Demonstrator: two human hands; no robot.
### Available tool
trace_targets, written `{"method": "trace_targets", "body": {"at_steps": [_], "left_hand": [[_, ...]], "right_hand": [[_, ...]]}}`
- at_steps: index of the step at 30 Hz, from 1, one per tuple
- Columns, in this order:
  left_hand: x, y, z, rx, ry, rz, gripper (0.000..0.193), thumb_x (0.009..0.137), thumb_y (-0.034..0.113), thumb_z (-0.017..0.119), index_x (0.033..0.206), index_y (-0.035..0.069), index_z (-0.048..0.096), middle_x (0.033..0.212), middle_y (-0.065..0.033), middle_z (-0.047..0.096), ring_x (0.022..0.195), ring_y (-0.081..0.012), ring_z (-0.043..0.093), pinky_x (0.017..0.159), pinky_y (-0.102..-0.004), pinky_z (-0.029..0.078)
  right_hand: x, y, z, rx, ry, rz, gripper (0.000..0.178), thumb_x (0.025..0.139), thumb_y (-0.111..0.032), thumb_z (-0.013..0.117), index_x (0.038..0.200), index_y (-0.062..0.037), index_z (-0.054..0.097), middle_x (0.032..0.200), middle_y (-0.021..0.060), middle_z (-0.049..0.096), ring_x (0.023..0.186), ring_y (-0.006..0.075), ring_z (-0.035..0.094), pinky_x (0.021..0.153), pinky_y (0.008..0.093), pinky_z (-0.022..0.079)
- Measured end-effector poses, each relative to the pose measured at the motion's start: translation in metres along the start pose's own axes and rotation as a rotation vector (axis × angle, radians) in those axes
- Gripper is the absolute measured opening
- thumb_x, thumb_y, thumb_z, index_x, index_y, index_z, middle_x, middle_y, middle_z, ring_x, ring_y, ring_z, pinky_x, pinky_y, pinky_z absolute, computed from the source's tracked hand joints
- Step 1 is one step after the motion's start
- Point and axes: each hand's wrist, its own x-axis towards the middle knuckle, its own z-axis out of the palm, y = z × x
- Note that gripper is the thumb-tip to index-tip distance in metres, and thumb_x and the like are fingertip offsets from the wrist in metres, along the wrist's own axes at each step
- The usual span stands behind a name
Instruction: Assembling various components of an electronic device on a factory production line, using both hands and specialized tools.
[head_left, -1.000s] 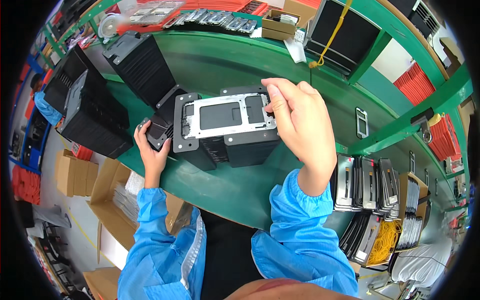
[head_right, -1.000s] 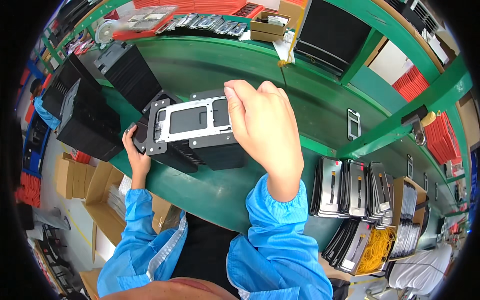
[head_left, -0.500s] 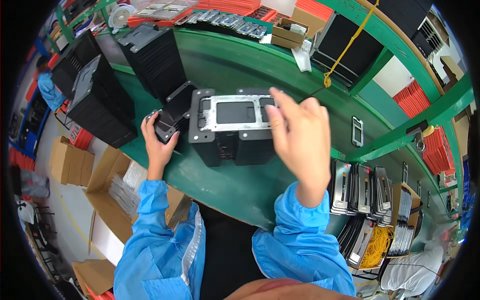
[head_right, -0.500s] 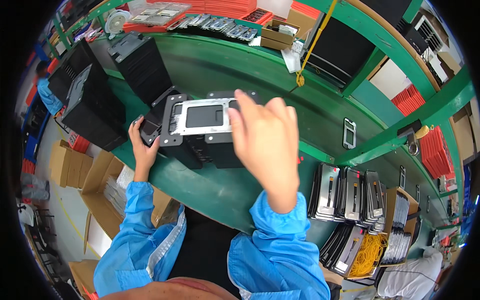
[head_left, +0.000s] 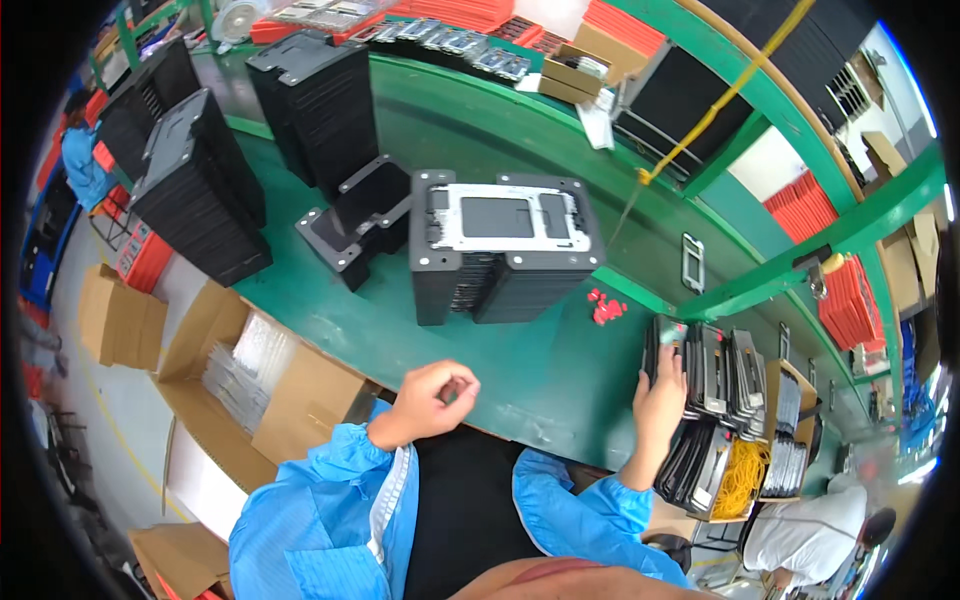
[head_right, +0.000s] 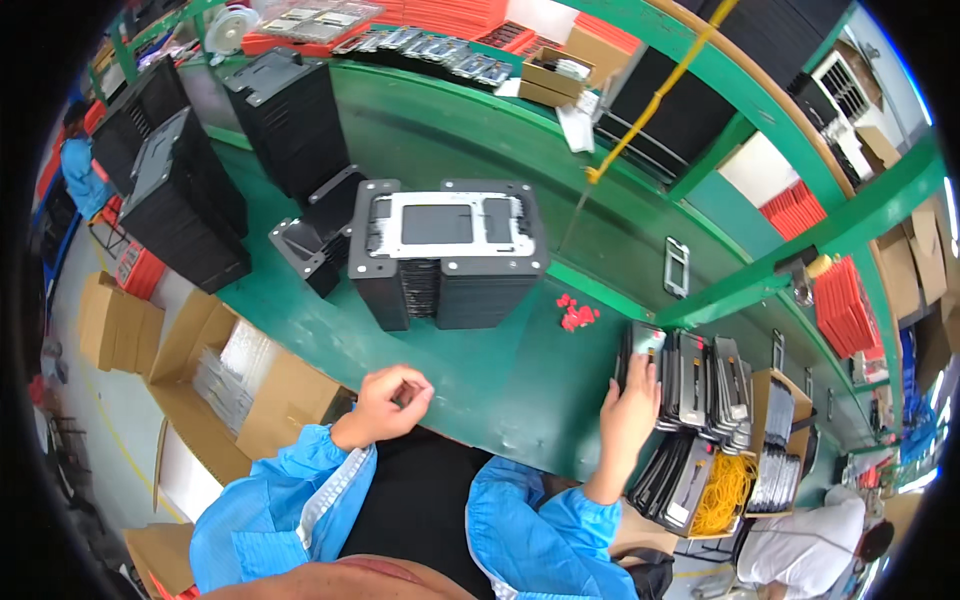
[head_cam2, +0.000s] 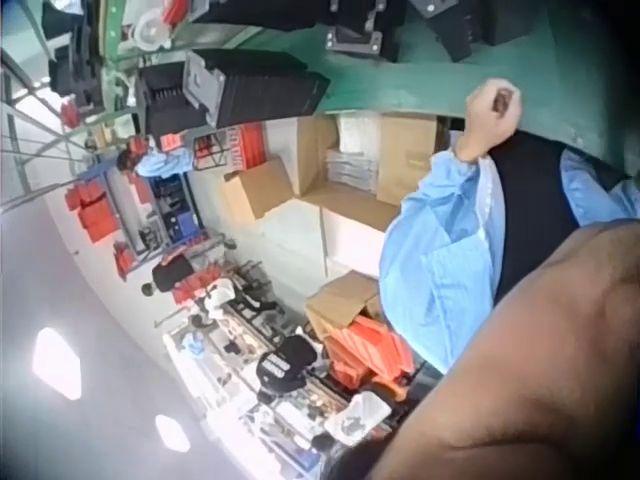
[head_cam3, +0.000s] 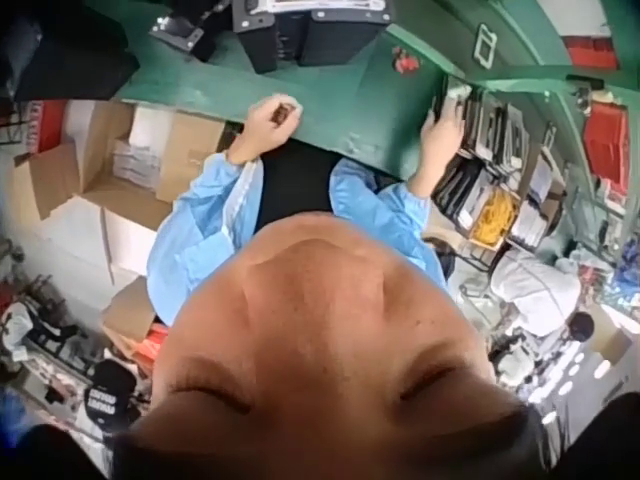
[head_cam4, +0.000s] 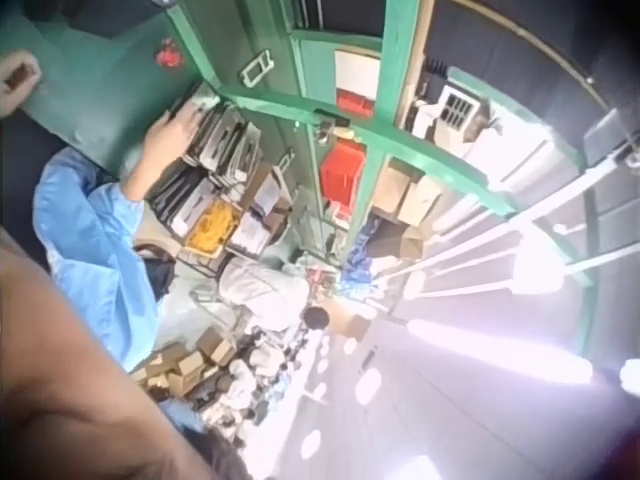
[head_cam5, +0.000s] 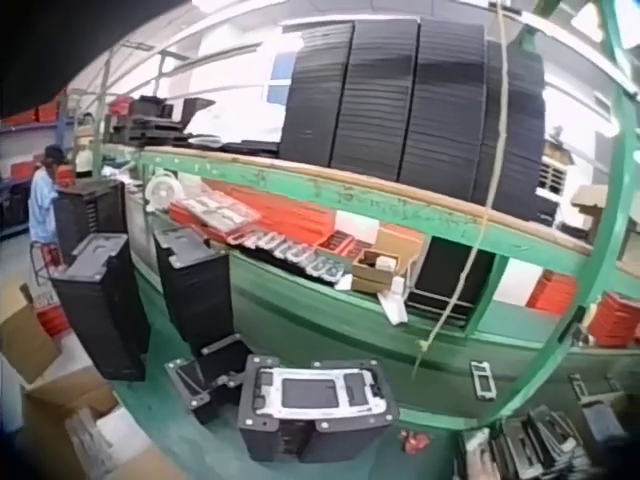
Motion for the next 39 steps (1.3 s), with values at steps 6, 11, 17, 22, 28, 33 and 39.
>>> {"method": "trace_targets", "body": {"at_steps": [6,11,17,22,28,33,39], "left_hand": [[0.017,0.017,0.029,-0.191,-0.229,-0.07,0.016,0.092,0.004,0.076,0.106,0.003,0.069,0.091,-0.0022,0.07,0.075,-0.0075,0.064,0.061,-0.0233,0.047],[0.048,0.056,0.056,-0.384,-0.178,0.149,0.059,0.094,0.018,0.076,0.145,0.002,0.051,0.129,-0.0141,0.062,0.095,-0.0163,0.066,0.07,-0.0301,0.054],[0.037,0.029,0.077,-0.492,-0.427,0.144,0.085,0.095,0.02,0.075,0.163,0.003,0.027,0.154,-0.0221,0.041,0.127,-0.0349,0.057,0.098,-0.0451,0.053],[0.035,0.034,0.072,-0.074,-0.339,0.192,0.096,0.086,0.009,0.078,0.165,0.007,0.024,0.149,-0.0249,0.044,0.12,-0.043,0.06,0.092,-0.0487,0.056],[0.043,0.028,0.062,0.158,-0.28,0.355,0.107,0.078,-0.002,0.077,0.168,0.018,0.022,0.142,-0.0252,0.047,0.114,-0.0475,0.06,0.084,-0.05,0.059],[0.046,0.023,0.059,0.229,-0.245,0.477,0.103,0.089,0.001,0.072,0.17,0.016,0.01,0.144,-0.0274,0.045,0.109,-0.0426,0.06,0.082,-0.0437,0.057],[0.037,0.017,0.059,0.182,-0.209,0.429,0.102,0.085,0.002,0.074,0.169,0.021,0.019,0.135,-0.0202,0.056,0.108,-0.0384,0.065,0.081,-0.0458,0.059]], "right_hand": [[-0.015,-0.016,-0.02,0.083,0.178,0.052,0.033,0.099,0.0,0.061,0.132,0.0018,0.068,0.125,0.0227,0.073,0.112,0.0378,0.072,0.095,0.0438,0.057],[-0.031,-0.077,-0.068,0.661,0.407,0.02,0.029,0.099,0.006,0.06,0.125,0.0016,0.072,0.125,0.0166,0.075,0.105,0.0291,0.076,0.091,0.0353,0.058],[-0.033,-0.133,-0.081,1.018,0.065,-0.362,0.029,0.101,0.002,0.061,0.129,0.0011,0.068,0.12,0.0147,0.074,0.095,0.0182,0.07,0.091,0.0341,0.058],[-0.03,-0.139,-0.063,1.816,-0.142,0.268,0.021,0.102,-0.001,0.064,0.123,-0.0001,0.065,0.108,0.0039,0.068,0.096,0.0122,0.064,0.089,0.0305,0.055],[-0.031,-0.139,-0.05,1.975,-0.316,0.128,0.011,0.106,-0.013,0.064,0.109,-0.004,0.058,0.107,0.0033,0.058,0.085,0.0075,0.06,0.071,0.0234,0.05],[-0.032,-0.146,-0.047,2.023,-0.338,0.251,0.013,0.107,-0.016,0.064,0.11,-0.0053,0.058,0.104,0.0018,0.059,0.085,0.0073,0.06,0.069,0.022,0.05],[-0.015,-0.117,-0.038,1.948,-0.6,-0.014,0.011,0.106,-0.015,0.065,0.109,-0.0049,0.06,0.1,-0.0003,0.062,0.089,0.0082,0.061,0.076,0.0248,0.051]]}}
